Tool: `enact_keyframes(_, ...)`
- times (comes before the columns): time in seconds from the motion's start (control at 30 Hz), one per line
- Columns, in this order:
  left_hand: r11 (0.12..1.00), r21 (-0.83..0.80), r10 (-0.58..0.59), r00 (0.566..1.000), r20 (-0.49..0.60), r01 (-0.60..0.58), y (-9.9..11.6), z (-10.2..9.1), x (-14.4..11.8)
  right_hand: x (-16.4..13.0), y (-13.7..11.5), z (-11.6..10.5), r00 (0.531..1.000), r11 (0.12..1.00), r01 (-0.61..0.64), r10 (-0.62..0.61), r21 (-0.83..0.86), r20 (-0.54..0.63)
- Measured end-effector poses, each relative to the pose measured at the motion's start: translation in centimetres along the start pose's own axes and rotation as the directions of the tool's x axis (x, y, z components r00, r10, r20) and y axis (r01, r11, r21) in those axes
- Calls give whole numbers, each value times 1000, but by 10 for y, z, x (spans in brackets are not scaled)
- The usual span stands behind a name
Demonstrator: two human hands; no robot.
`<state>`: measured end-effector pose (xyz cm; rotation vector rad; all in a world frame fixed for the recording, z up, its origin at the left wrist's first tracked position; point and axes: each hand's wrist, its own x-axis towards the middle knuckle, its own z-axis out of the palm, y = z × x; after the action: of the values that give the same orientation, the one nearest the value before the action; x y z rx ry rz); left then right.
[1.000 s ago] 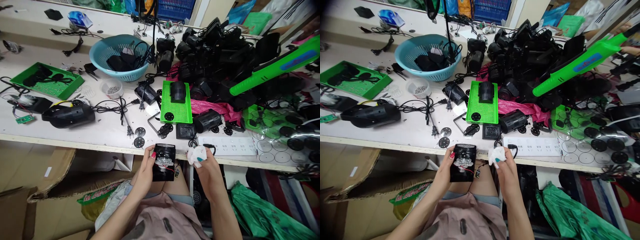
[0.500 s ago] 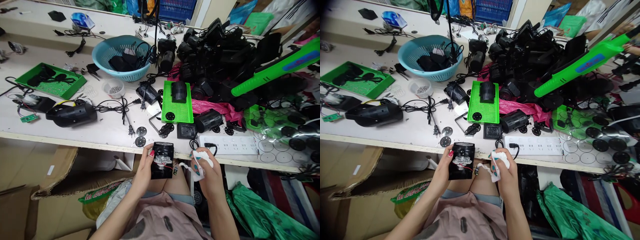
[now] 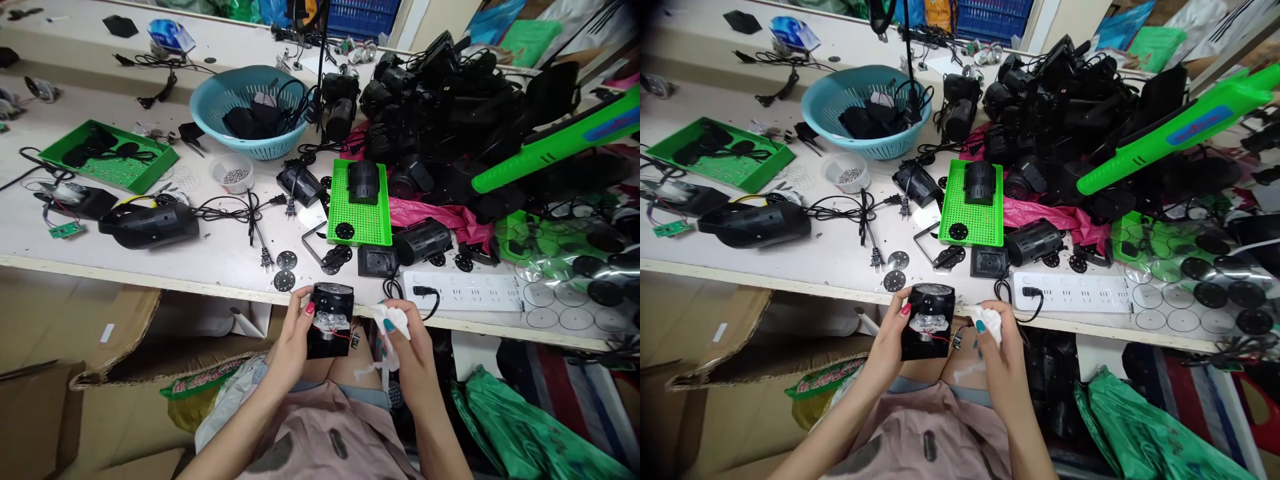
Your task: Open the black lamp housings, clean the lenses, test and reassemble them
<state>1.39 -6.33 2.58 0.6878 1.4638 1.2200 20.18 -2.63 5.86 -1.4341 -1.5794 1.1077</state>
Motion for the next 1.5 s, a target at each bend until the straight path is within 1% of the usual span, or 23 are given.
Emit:
enact_keyframes(0.03, 1000, 6, 4, 1000, 9, -4, 2, 0, -1, -2, -2, 1, 1000, 1000, 3, -3, -5, 4)
enact_keyframes(0.1, 1000, 9, 9, 1000, 20, -10, 5, 2, -2, -7, -5, 3, 999, 1000, 13, -14, -24, -37)
enact_keyframes(0.17, 1000, 5, 16, 1000, 27, -16, 8, 4, -4, -10, -9, 6, 991, 992, 96, -103, -84, -80)
enact_keyframes(0.2, 1000, 0, 23, 999, 31, -23, 9, 6, -5, -12, -10, 8, 983, 981, 155, -164, -112, -76)
enact_keyframes(0.27, 999, -11, 41, 998, 42, -41, 10, 8, -6, -13, -13, 11, 960, 950, 272, -279, -153, -25)
enact_keyframes(0.33, 998, -15, 58, 997, 57, -57, 10, 9, -7, -13, -16, 11, 940, 924, 340, -338, -176, 42)
enact_keyframes(0.4, 998, -14, 67, 996, 60, -66, 10, 9, -8, -13, -17, 10, 938, 922, 345, -328, -179, 115)
enact_keyframes(0.47, 997, -13, 72, 996, 54, -72, 9, 8, -8, -13, -18, 8, 937, 935, 320, -288, -155, 197)
enact_keyframes(0.53, 996, -14, 84, 995, 47, -83, 9, 8, -8, -12, -17, 6, 937, 948, 292, -256, -128, 237)
enact_keyframes(0.6, 995, -15, 102, 993, 57, -102, 9, 8, -10, -13, -16, 5, 943, 953, 280, -252, -115, 216)
enact_keyframes(0.77, 991, -28, 134, 985, 111, -132, 8, 8, -12, -14, -13, 4, 968, 959, 245, -233, -142, 95)
enact_keyframes(0.9, 990, -61, 137, 971, 196, -128, 8, 8, -10, -14, -15, 3, 979, 961, 204, -200, -188, 42)
enact_keyframes(1.0, 991, -76, 131, 954, 270, -114, 12, 8, -10, -13, -16, 3, 980, 961, 199, -195, -189, 41)
enact_keyframes(1.13, 994, -25, 105, 945, 309, -103, 16, 8, -14, -13, -16, 5, 977, 963, 212, -204, -167, 67)
enact_keyframes(1.3, 998, -29, 58, 937, 344, -51, 14, 7, -14, -14, -16, 8, 979, 969, 196, -185, -152, 81)
enact_keyframes(1.4, 998, -49, 54, 936, 347, -39, 13, 7, -11, -12, -17, 6, 974, 972, 200, -184, -122, 133)
enact_keyframes(1.43, 998, -58, 57, 937, 345, -40, 13, 7, -10, -11, -17, 4, 965, 971, 212, -192, -106, 178)
enact_keyframes(1.5, 997, -72, 64, 942, 330, -42, 13, 8, -9, -9, -17, -1, 933, 966, 244, -209, -87, 292)
